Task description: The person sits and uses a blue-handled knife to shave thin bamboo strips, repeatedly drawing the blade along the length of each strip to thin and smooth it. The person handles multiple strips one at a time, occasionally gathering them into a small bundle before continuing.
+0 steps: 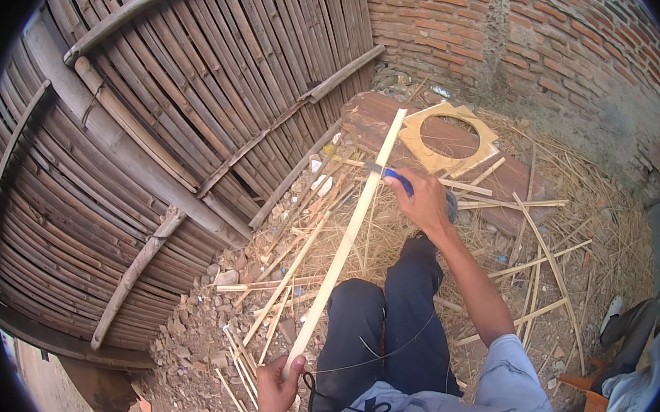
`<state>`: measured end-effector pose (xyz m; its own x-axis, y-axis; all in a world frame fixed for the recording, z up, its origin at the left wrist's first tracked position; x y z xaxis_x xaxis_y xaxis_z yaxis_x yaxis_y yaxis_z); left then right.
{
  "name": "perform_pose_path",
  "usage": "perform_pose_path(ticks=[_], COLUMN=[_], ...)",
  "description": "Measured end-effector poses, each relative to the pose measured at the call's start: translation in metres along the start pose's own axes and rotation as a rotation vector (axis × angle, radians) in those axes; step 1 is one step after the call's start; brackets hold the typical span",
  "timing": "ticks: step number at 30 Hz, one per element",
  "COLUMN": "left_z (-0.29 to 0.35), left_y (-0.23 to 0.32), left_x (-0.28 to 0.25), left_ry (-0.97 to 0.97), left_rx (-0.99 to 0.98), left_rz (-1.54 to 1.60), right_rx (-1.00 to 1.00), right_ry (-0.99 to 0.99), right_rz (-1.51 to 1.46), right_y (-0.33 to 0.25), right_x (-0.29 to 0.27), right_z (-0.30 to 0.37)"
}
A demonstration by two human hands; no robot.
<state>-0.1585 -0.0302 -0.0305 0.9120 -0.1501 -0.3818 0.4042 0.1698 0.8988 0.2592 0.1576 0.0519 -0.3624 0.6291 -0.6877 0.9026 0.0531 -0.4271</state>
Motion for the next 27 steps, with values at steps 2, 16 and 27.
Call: perform_pose_path(ticks=[2, 16, 27], left_z=[0.006, 0.049, -0.011], left_y=[-0.019, -0.24, -0.218], left_x=[-0.01, -0.129, -0.123], left_ry=[-0.034, 0.194, 0.522], left_rx=[-0.041, -0.292, 0.005], left_rz=[0.009, 0.177, 0.1], right_rx=[0.028, 0.115, 0.009], right_ry=[0.015, -0.165, -0.435], right_rz=[0.043, 0.434, 0.794], right_y=[0.025, 0.107, 0.09], right_x=[0.006, 0.045, 0.06], right_z=[-0.02, -0.108, -0.08])
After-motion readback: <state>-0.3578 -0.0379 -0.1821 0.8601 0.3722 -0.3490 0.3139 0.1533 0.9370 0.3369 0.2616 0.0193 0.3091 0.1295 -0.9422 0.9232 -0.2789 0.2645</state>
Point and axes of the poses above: each hand's wrist, its own z-axis away from the middle knuckle, its own x-axis out of the palm, y = z × x, the point moved 10 cm from there along -z, towards the middle knuckle, and after that the axes turned 13 degrees about z, right-handed, at the moved point
